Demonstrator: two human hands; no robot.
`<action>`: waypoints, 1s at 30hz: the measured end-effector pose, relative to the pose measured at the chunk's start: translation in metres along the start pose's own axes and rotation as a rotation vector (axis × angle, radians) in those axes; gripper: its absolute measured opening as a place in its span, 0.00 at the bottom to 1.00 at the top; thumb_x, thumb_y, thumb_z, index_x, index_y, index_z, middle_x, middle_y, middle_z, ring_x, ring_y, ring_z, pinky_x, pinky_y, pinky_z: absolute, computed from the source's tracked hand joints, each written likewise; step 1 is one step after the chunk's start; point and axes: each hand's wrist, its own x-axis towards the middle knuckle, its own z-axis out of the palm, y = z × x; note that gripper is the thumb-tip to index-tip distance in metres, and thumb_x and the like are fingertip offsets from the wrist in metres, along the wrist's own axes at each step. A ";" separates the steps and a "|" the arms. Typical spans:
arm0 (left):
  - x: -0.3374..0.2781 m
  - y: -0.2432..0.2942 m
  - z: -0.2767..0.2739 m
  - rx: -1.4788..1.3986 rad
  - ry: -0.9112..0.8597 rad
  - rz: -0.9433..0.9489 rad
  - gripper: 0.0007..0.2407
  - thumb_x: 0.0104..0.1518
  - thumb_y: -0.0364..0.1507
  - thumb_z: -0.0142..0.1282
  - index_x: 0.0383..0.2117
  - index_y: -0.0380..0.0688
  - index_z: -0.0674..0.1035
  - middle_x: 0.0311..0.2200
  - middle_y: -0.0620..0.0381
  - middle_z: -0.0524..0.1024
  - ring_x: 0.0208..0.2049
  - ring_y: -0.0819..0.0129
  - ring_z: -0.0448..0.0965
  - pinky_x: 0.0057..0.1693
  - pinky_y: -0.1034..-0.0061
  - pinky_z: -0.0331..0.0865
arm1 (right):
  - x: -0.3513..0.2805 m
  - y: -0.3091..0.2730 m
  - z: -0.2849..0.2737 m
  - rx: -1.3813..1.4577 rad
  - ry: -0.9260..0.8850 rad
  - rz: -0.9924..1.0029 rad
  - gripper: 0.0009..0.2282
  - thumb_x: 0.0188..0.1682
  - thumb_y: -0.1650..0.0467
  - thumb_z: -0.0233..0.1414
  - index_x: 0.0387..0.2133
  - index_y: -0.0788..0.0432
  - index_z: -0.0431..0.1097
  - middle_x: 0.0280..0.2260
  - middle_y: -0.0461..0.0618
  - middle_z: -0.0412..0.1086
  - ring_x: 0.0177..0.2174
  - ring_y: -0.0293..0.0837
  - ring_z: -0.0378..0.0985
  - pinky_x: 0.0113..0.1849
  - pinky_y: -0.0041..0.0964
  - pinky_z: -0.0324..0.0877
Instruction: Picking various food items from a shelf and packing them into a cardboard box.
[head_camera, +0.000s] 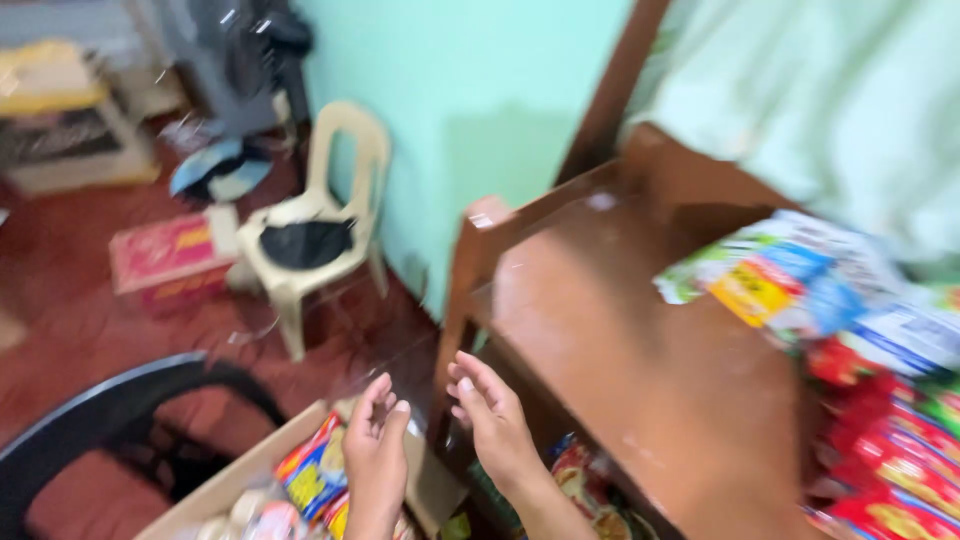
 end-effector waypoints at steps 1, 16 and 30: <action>-0.002 0.015 0.021 0.000 -0.034 0.005 0.20 0.57 0.21 0.55 0.58 0.34 0.72 0.55 0.48 0.76 0.55 0.63 0.76 0.61 0.71 0.67 | -0.002 -0.010 -0.014 0.009 0.027 -0.020 0.23 0.54 0.65 0.47 0.63 0.58 0.61 0.57 0.48 0.70 0.52 0.41 0.74 0.50 0.38 0.70; -0.042 0.076 0.287 0.097 -0.511 0.122 0.20 0.56 0.24 0.57 0.56 0.35 0.74 0.53 0.47 0.77 0.52 0.64 0.78 0.55 0.71 0.73 | -0.018 -0.116 -0.216 -0.034 0.387 -0.420 0.22 0.55 0.65 0.48 0.62 0.59 0.62 0.55 0.51 0.70 0.48 0.39 0.74 0.46 0.36 0.71; -0.027 -0.039 0.439 0.094 -0.998 0.020 0.19 0.58 0.25 0.58 0.56 0.34 0.75 0.49 0.45 0.78 0.48 0.62 0.77 0.55 0.71 0.71 | 0.000 -0.089 -0.344 -0.145 0.927 -0.383 0.18 0.56 0.66 0.51 0.56 0.65 0.69 0.47 0.52 0.75 0.43 0.39 0.77 0.46 0.33 0.71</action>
